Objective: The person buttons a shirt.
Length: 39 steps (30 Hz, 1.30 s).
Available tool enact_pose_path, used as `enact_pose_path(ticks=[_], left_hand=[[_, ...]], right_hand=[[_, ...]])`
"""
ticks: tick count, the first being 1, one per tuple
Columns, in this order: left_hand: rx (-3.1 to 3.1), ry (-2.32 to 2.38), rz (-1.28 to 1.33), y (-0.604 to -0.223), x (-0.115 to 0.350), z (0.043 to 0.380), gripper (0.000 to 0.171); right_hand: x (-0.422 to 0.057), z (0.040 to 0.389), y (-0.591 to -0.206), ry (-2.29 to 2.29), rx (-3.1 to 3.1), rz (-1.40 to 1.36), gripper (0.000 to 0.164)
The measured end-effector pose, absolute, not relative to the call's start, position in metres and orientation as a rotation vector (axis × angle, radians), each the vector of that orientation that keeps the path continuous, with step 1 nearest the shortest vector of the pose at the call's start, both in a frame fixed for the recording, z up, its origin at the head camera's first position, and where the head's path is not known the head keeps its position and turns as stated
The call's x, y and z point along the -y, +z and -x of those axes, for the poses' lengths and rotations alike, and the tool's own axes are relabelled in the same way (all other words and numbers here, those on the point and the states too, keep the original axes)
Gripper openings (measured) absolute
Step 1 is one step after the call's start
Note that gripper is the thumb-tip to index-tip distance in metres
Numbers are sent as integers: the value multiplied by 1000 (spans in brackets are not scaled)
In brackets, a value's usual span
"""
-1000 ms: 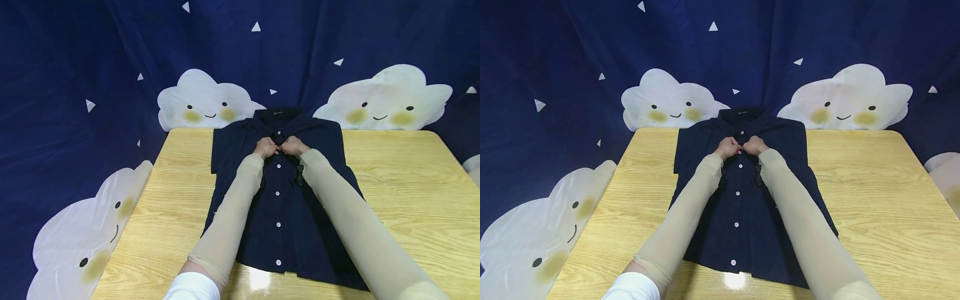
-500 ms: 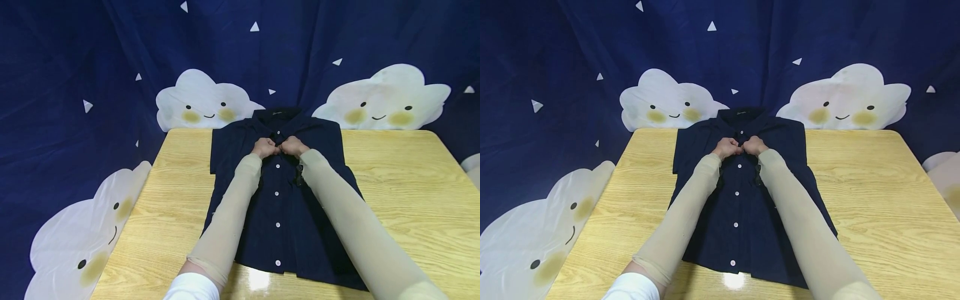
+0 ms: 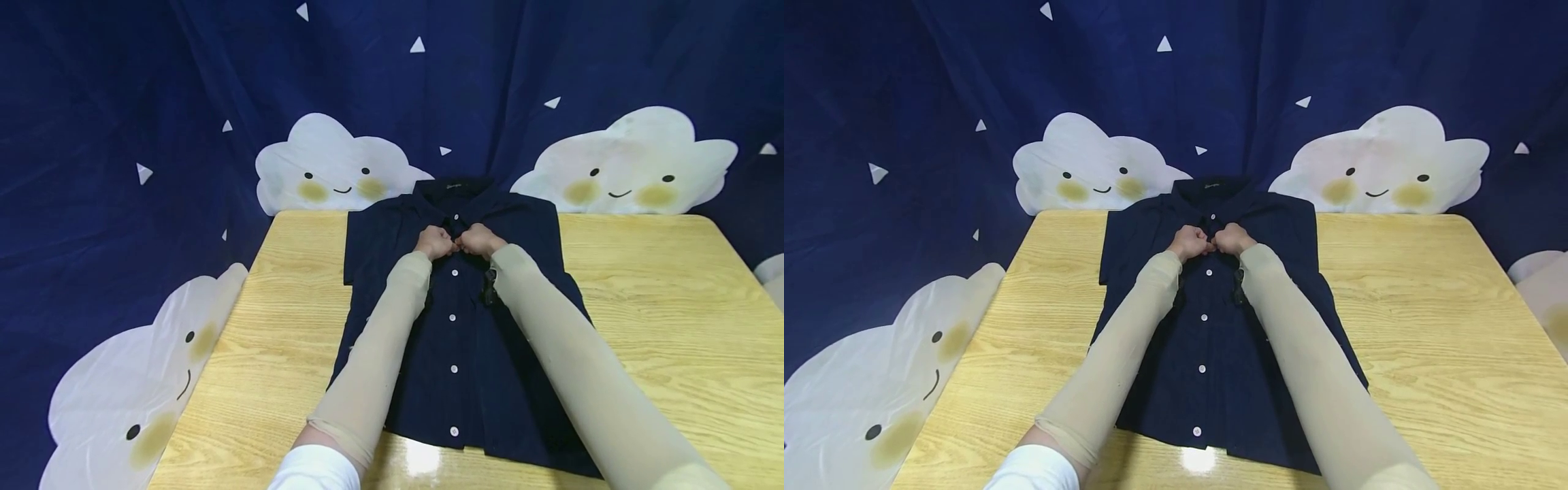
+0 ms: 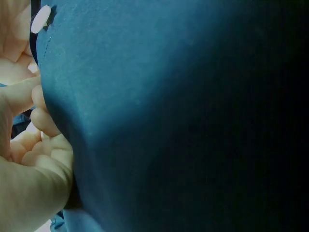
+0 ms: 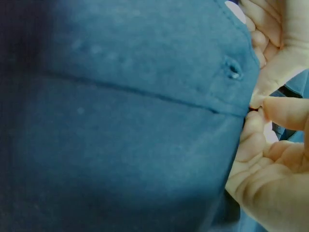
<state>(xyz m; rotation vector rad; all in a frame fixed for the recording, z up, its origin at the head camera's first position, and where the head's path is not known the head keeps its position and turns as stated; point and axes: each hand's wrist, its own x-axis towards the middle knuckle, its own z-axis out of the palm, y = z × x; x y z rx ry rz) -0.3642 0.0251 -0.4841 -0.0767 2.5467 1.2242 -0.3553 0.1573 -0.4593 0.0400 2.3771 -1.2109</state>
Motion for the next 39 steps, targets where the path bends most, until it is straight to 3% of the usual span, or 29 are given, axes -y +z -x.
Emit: enact_pose_path(ticks=[12, 22, 30, 39], left_hand=[[-2549, 1275, -14, -481, -22, 356, 21], [-2553, 1425, 84, -488, -24, 358, 14], [-2476, 1553, 179, -492, -24, 365, 8], [-2477, 1529, 197, -488, -27, 364, 28]], right_hand=[[-162, 356, -462, -1207, -2371, 76, 24], [-162, 358, -463, -1161, -2360, 127, 33], [-161, 355, -464, -1177, -2379, 122, 28], [-162, 354, -468, -1195, -2462, 144, 15]])
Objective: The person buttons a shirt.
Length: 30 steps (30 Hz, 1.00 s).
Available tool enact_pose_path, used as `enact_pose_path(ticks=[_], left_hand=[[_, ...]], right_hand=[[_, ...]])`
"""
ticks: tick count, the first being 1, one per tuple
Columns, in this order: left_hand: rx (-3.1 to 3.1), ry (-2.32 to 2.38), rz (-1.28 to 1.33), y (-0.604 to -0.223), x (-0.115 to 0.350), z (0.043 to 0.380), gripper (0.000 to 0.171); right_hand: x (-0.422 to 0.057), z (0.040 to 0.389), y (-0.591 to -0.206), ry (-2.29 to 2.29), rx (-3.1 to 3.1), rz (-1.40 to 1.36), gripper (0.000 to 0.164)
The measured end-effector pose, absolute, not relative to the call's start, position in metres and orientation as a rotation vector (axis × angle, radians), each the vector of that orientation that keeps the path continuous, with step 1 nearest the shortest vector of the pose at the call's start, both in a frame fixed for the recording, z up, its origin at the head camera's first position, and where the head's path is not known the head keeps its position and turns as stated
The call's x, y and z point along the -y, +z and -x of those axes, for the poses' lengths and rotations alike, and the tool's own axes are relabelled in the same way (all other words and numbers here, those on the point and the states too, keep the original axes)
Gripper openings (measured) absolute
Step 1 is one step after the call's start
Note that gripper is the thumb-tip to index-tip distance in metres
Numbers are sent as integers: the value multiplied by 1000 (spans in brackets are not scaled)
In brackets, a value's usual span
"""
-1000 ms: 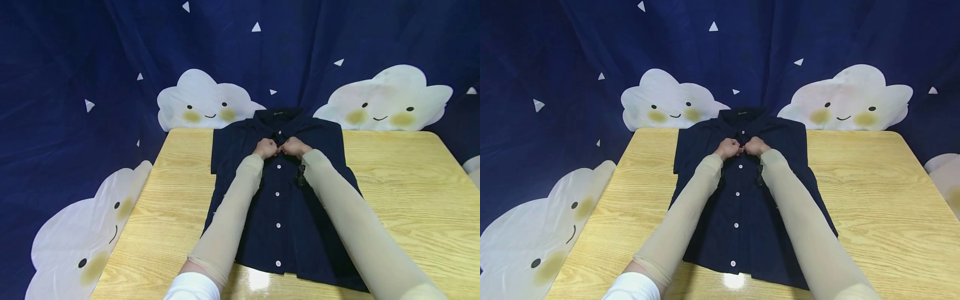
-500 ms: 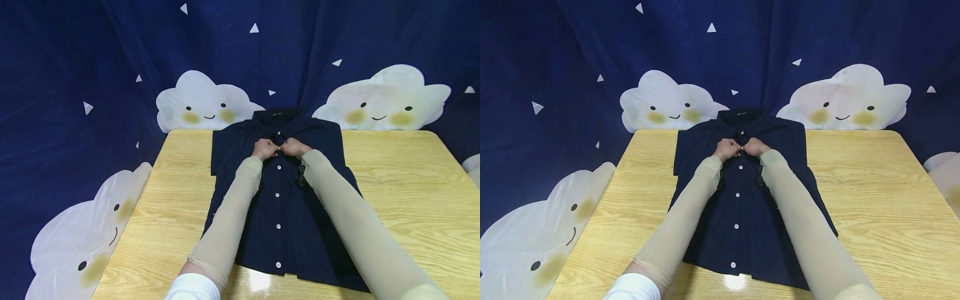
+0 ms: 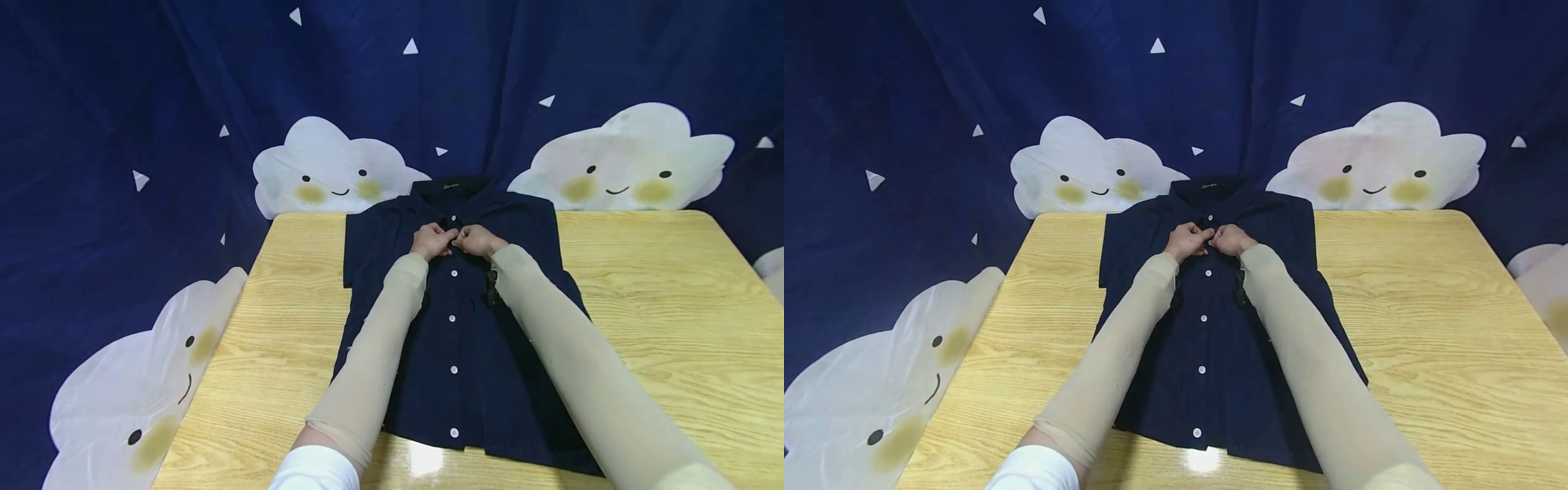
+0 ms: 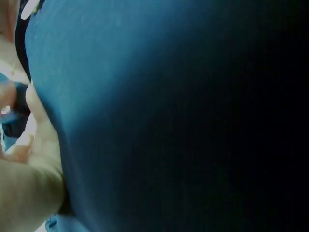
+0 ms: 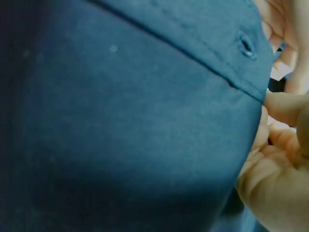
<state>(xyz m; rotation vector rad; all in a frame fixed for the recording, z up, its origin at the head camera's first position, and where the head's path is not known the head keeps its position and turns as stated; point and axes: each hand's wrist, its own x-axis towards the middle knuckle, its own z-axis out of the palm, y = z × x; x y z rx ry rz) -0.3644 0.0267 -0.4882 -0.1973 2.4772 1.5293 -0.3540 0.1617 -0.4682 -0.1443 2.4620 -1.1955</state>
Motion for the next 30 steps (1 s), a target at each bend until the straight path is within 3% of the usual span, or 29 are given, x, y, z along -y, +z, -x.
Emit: enact_pose_path(ticks=[14, 22, 30], left_hand=[[-2691, 1390, 341, -492, -34, 369, 22], [-2718, 1383, 337, -494, -35, 372, 27], [-2747, 1289, 406, -492, -36, 373, 25]], right_hand=[[-161, 355, -468, -1287, -2514, 80, 5], [-165, 361, -465, -1371, -2443, 95, 51], [-161, 363, -464, -1221, -2459, 118, 64]])
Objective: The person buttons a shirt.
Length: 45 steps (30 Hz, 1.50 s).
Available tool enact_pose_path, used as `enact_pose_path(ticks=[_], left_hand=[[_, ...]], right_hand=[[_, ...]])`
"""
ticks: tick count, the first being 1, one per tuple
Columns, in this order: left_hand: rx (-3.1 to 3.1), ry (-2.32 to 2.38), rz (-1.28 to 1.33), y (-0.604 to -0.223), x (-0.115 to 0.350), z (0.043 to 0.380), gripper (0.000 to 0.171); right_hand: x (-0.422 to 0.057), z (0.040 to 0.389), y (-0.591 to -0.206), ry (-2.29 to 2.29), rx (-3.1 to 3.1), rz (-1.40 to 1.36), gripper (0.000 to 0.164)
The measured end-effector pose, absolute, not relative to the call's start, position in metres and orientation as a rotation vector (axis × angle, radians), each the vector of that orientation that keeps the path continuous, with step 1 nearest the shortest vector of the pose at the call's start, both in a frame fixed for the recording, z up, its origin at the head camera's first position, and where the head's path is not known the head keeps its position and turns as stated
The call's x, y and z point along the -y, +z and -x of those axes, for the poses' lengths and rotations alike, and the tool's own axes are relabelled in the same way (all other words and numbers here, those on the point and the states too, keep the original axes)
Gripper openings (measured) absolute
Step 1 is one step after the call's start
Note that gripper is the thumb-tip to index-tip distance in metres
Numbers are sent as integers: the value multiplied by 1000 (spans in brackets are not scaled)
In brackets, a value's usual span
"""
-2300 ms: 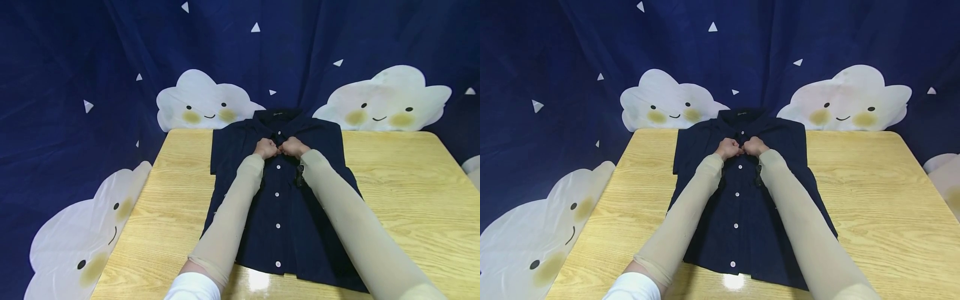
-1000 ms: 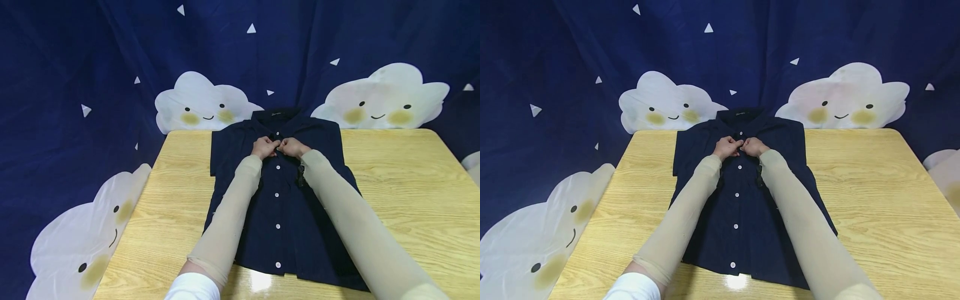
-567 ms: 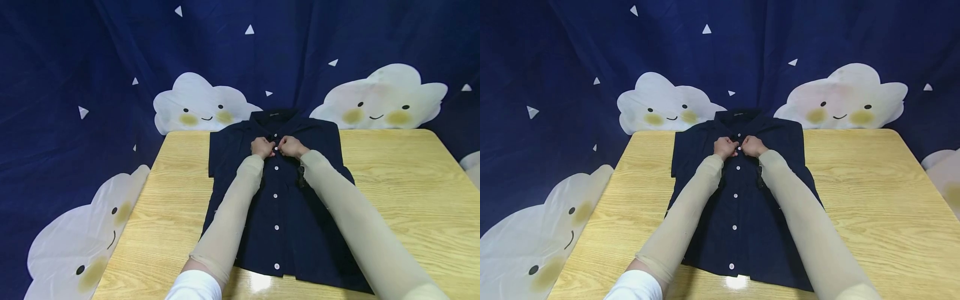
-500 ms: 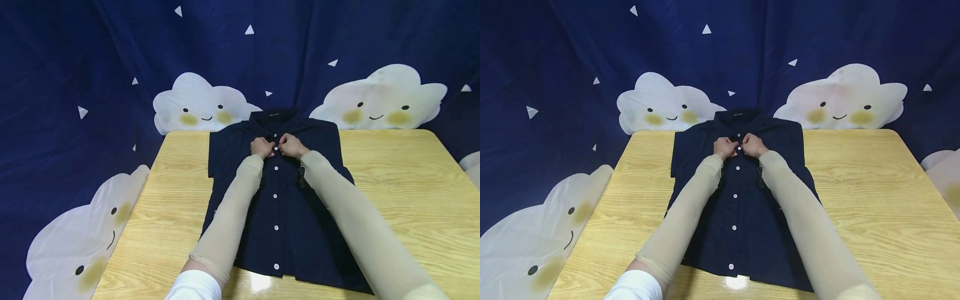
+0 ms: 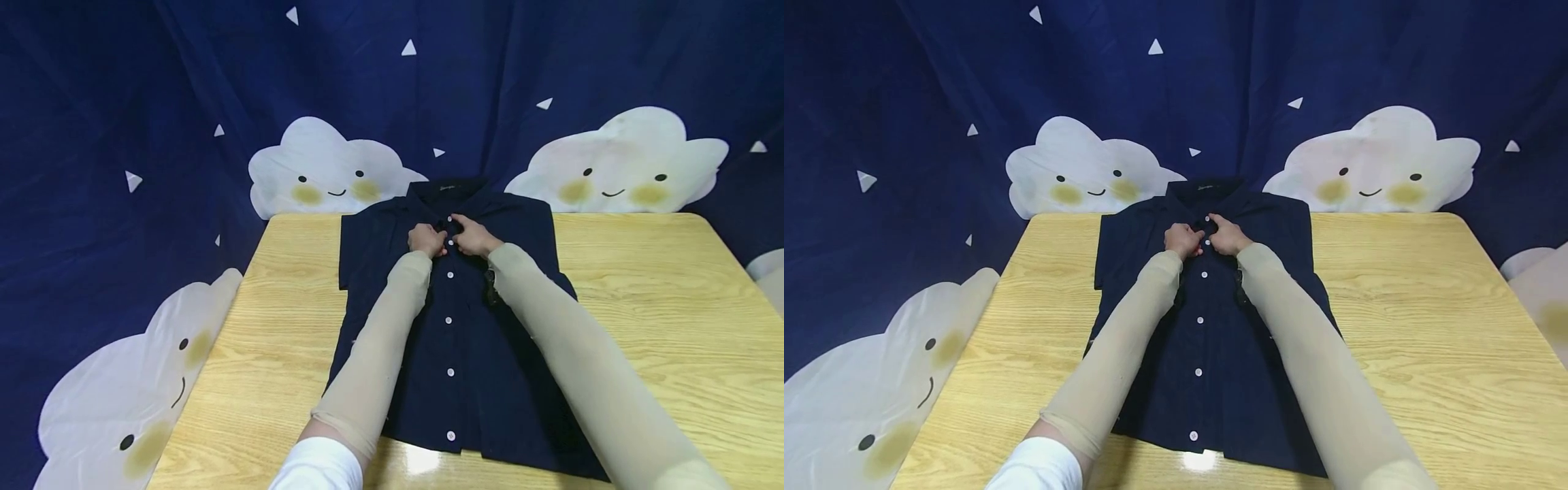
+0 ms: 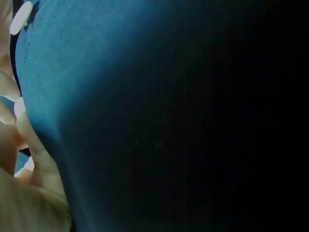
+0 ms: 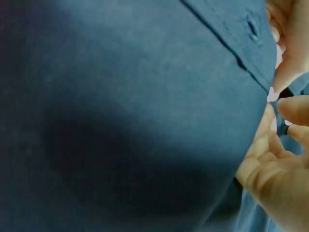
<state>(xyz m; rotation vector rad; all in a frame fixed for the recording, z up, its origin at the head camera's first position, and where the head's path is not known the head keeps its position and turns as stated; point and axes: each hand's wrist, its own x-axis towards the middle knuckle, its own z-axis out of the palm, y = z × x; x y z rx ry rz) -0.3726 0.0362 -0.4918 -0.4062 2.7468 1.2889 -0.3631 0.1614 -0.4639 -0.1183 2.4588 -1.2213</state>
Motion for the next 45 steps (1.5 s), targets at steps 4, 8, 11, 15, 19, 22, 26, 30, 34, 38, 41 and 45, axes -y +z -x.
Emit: enact_pose_path(ticks=[4, 8, 11, 15, 19, 22, 26, 30, 34, 38, 41, 45], left_hand=[[-2801, 1193, 294, -489, -32, 370, 22], [-2712, 1280, 200, -486, -28, 367, 17], [-2676, 1309, 189, -484, -26, 363, 17], [-2741, 1224, 156, -481, -24, 356, 17], [-2822, 1099, 77, -477, -25, 347, 17], [-2829, 1041, 13, -473, -24, 340, 17], [-2806, 1017, -100, -469, -20, 332, 15], [-2790, 1004, -201, -466, -13, 325, 13], [-2770, 1005, -268, -467, -7, 320, 13], [-2716, 1038, -328, -468, -2, 314, 10], [-2675, 1051, -369, -470, 1, 310, 6], [-2652, 1049, -414, -472, 5, 305, 4]], right_hand=[[-161, 361, -465, -1263, -2482, 100, 61], [-164, 360, -468, -1348, -2461, 83, 58], [-165, 359, -469, -1361, -2453, 87, 59], [-163, 357, -471, -1382, -2440, 87, 60], [-165, 353, -470, -1414, -2444, 90, 58], [-167, 348, -468, -1411, -2460, 106, 55], [-172, 341, -466, -1352, -2497, 166, 47], [-175, 335, -464, -1254, -2553, 235, 37], [-176, 331, -463, -1113, -2612, 280, 28], [-180, 326, -461, -1002, -2636, 328, 21], [-181, 321, -460, -954, -2640, 344, 16], [-182, 316, -458, -918, -2622, 314, 6]])
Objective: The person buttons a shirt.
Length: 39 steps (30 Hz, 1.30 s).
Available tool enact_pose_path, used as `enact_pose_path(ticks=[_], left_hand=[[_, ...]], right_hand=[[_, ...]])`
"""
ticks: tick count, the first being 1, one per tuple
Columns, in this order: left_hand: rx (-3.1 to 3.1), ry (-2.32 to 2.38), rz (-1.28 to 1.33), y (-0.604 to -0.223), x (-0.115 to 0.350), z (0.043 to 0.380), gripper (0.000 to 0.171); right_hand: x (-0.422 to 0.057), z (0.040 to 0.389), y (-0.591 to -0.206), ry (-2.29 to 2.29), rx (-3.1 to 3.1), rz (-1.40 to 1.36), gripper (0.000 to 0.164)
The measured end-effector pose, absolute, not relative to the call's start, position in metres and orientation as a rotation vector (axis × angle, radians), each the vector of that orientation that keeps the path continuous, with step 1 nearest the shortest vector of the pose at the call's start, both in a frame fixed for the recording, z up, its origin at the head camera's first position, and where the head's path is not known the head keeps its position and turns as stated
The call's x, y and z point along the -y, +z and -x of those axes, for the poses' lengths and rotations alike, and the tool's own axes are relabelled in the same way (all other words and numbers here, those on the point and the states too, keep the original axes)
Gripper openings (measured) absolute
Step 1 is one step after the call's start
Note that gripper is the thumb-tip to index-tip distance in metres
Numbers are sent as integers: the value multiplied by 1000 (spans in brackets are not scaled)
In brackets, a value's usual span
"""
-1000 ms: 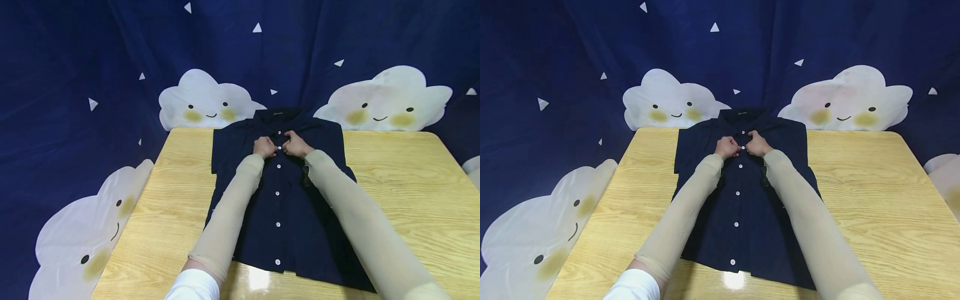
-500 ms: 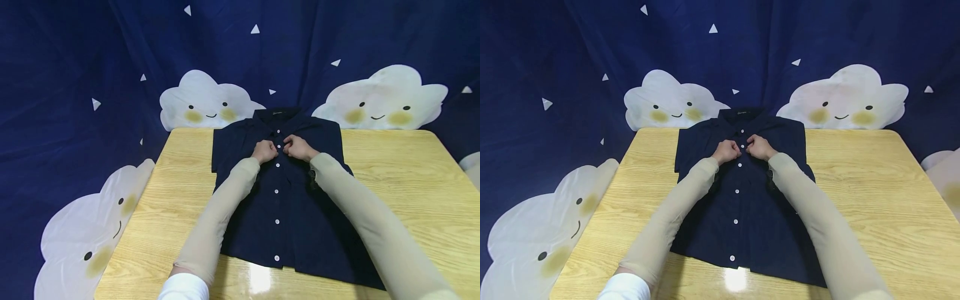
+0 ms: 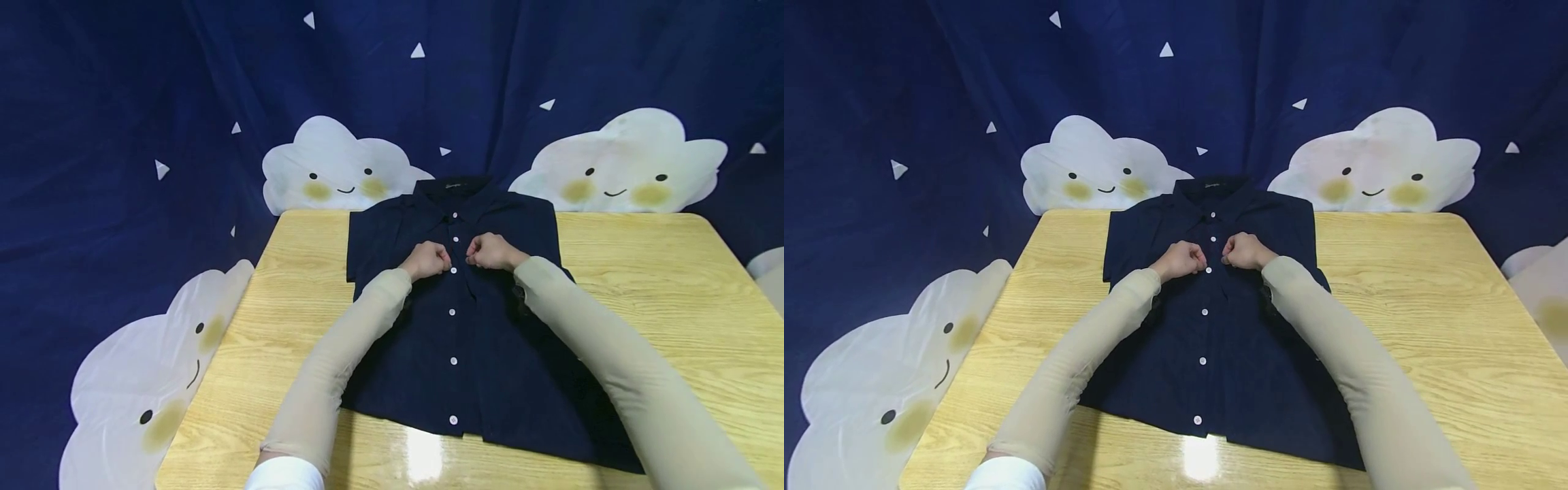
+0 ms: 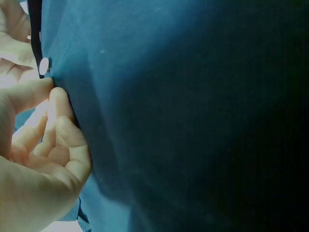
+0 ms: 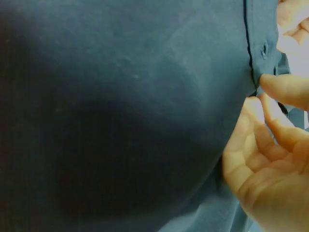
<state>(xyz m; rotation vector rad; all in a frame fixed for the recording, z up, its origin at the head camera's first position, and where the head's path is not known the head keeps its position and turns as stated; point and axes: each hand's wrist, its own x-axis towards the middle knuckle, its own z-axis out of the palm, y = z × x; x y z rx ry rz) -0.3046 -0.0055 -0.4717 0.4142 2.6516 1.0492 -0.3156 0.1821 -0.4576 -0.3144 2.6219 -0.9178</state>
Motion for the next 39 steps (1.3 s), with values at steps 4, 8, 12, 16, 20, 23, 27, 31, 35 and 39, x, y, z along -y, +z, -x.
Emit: enact_pose_path(ticks=[4, 8, 12, 16, 20, 23, 27, 31, 35, 39], left_hand=[[-2619, 1048, -459, -474, 7, 301, 5], [-2610, 1026, -486, -475, 7, 297, 6], [-2607, 1045, -474, -475, 5, 295, 9], [-2572, 1088, -473, -474, 3, 293, 15], [-2572, 1086, -462, -473, 1, 290, 13], [-2602, 1058, -447, -472, -1, 288, 9], [-2629, 1056, -405, -471, -3, 286, 7], [-2634, 1061, -336, -471, -5, 285, 7], [-2633, 1042, -285, -471, -7, 285, 10], [-2631, 1034, -247, -472, -11, 284, 15]], right_hand=[[-182, 311, -458, -908, -2579, 273, 12], [-180, 306, -456, -869, -2539, 271, 21], [-177, 301, -453, -810, -2502, 263, 27], [-172, 297, -451, -744, -2481, 243, 33], [-168, 295, -451, -663, -2494, 252, 36], [-165, 295, -451, -619, -2512, 262, 35], [-163, 294, -451, -613, -2512, 259, 31], [-163, 295, -451, -631, -2479, 246, 24], [-163, 297, -452, -632, -2455, 245, 21], [-164, 297, -451, -638, -2455, 242, 22]])
